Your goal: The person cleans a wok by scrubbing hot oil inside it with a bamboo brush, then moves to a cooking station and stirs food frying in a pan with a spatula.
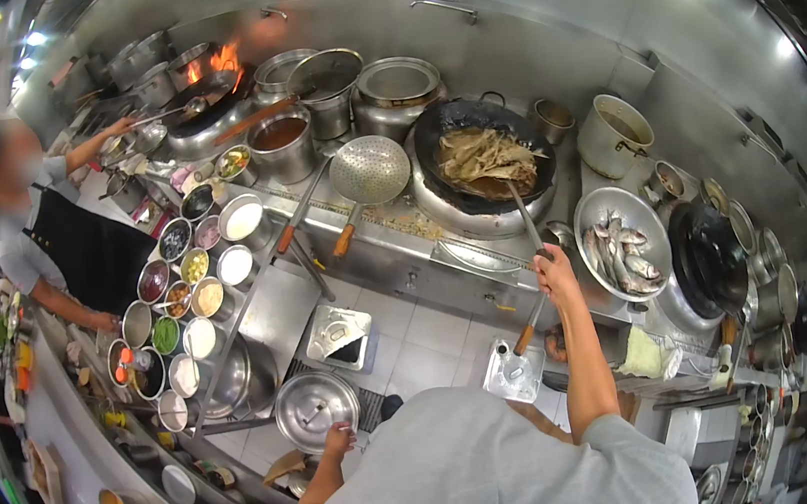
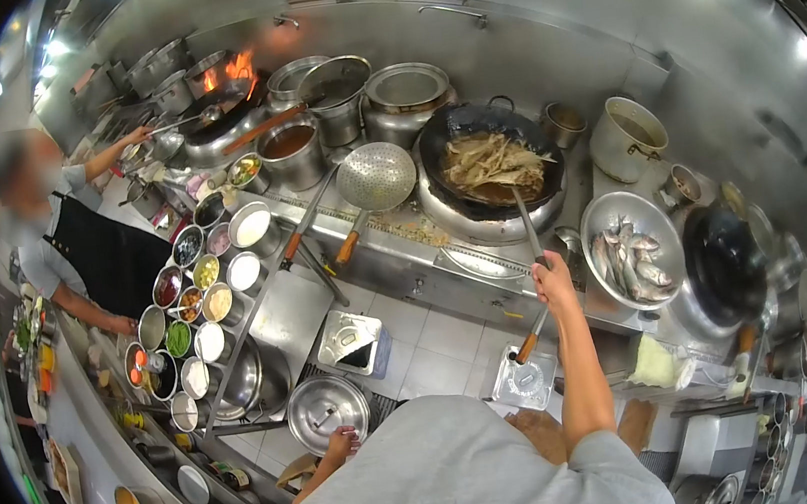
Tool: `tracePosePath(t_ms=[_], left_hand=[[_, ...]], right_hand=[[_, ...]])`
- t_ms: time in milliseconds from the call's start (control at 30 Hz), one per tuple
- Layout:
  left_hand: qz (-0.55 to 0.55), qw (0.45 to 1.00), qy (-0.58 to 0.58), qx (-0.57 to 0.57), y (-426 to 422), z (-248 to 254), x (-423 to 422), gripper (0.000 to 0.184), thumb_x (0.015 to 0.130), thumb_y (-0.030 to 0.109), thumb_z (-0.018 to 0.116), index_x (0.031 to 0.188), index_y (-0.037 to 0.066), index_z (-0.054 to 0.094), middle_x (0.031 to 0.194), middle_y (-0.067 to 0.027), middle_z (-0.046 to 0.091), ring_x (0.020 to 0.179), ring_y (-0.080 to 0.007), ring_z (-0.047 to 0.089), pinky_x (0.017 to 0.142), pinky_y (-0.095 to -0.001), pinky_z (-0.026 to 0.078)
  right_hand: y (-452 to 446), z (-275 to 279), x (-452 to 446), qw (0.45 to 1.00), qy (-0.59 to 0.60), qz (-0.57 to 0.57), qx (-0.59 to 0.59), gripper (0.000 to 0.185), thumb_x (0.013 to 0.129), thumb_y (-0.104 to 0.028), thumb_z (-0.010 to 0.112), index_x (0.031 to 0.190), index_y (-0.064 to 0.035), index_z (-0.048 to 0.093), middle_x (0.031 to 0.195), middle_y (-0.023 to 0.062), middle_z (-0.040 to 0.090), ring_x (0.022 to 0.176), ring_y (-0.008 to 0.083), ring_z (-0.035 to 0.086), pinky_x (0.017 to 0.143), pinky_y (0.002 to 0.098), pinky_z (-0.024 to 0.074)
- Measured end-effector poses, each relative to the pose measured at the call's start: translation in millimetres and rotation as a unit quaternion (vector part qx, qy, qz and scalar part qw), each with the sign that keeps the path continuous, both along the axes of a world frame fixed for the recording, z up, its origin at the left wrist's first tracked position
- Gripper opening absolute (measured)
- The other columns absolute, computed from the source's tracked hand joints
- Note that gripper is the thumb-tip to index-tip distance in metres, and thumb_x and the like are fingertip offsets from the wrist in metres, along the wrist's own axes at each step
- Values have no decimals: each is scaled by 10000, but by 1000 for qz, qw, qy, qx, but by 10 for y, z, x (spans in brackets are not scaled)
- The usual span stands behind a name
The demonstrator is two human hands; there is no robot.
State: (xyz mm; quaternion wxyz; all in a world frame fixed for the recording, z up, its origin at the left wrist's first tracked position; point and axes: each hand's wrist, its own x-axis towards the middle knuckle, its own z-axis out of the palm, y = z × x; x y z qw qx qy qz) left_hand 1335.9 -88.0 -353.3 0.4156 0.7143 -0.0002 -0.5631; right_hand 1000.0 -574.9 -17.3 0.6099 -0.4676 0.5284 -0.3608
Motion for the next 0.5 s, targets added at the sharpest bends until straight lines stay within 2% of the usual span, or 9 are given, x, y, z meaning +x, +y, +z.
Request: tracePosePath(t_ms=[167,233,267,300,367,433,500], left_hand=[[-10,1000,-2,21,40,204,-105,268,821,93,519,1087,124,519,801,-42,605,607,-143,583,475,-301,454],[-113,991,-70,13,52,204,-181,256,822,99,522,1076,134,526,783,-27,597,593,-139,576,477,-317,457],[-149,986,-72,17,76,204,-160,238,825,111,526,1060,147,534,774,-15,593,599,-135,577,494,-330,464],[-147,987,-71,15,61,199,-147,238,825,111,526,1060,147,534,774,-15,593,599,-135,577,494,-330,464],[-60,997,-2,52,67,193,-74,221,831,129,529,1052,149,536,777,-11,597,601,-135,581,502,-331,469],[-38,999,-13,36,61,169,-17,222,832,130,530,1053,149,535,772,-10,596,599,-136,580,502,-332,469],[-29,999,-19,29,123,183,-59,222,832,132,530,1054,149,533,767,-9,595,596,-137,580,501,-334,469]], right_hand=[[-7,-125,-31,1000,22,-5,-10,493,842,-75,562,1288,-38,355,656,26,474,412,78,389,332,240,272],[-259,-235,57,994,45,37,-87,464,846,-75,559,1275,-56,383,629,11,467,383,74,363,322,237,250],[-267,-217,35,995,48,34,-86,464,846,-75,559,1275,-56,383,629,11,467,383,74,363,322,237,250],[-307,-179,84,996,47,16,-80,450,848,-81,557,1266,-61,392,622,7,461,381,74,361,319,238,248],[-326,-112,211,996,42,6,-74,435,851,-87,555,1257,-66,402,615,3,455,379,74,358,316,239,247],[-263,-54,161,994,77,32,-72,410,858,-97,550,1243,-76,409,621,-1,448,392,75,366,320,238,256],[-478,-111,250,994,58,65,-62,395,867,-107,555,1232,-89,406,640,-2,446,402,73,364,325,237,253]])
